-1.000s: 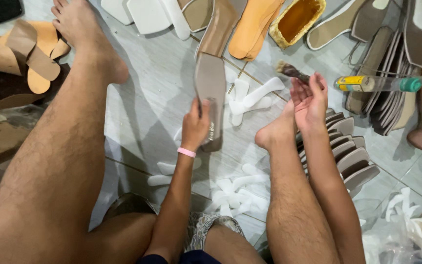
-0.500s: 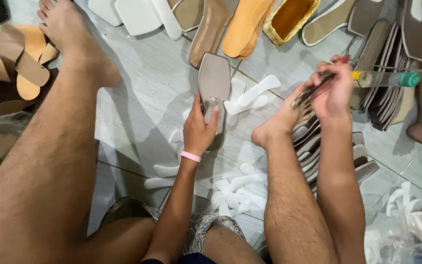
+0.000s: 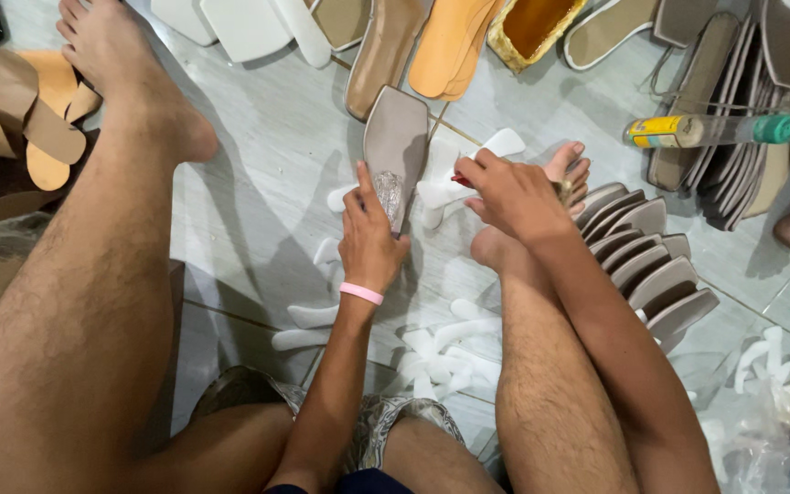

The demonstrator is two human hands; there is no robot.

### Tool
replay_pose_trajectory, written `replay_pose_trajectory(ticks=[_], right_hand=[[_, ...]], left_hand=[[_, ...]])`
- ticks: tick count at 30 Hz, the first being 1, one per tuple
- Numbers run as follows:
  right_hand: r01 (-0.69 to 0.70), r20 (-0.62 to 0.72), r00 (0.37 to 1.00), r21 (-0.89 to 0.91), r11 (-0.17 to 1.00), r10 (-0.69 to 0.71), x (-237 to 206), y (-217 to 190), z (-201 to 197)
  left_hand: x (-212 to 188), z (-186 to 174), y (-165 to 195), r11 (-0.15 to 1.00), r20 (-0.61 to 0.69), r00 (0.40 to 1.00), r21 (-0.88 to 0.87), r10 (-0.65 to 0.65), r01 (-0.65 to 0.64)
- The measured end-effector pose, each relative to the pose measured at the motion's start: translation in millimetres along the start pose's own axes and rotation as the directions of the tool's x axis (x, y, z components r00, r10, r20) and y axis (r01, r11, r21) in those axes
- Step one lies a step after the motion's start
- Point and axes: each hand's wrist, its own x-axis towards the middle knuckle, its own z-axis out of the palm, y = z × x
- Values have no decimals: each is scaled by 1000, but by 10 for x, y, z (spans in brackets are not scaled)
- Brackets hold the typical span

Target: The person pours glue into a container, then sits on the floor and applies glue to slipper soles using a brush. They attach white foam insoles to the glued soles and press them into place.

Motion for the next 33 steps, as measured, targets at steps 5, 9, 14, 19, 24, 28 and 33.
replay_pose_trajectory(ticks=[5,9,14,19,24,28,33], right_hand=[[102,-5,995,-107,989,-103,94,-26,191],[95,-86,990,-165,982,-110,86,107,253],[73,-49,996,-97,993,-78,-63,350,218],[-44,6,999,-275,960,48,-116,420,78],[15,-53,998,-92,996,-20,25,217,109],[1,13,1000,-188,982,1,96,160,239],[68,47,997,25,997,-69,-107,392,262]], left_hand=[[7,19,-51,999,-96,995,-42,7,-11],[49,-51,-149,998,-218,975,-48,31,-42],[68,-178,-164,979,-138,990,-205,-14,-15],[26,-124,-13,931,-109,993,-357,38,-75],[10,-17,37,941,-114,992,-325,61,-95],[2,37,17,934,-130,987,-331,95,-134],[18,115,24,933,-113,989,-339,90,-124]])
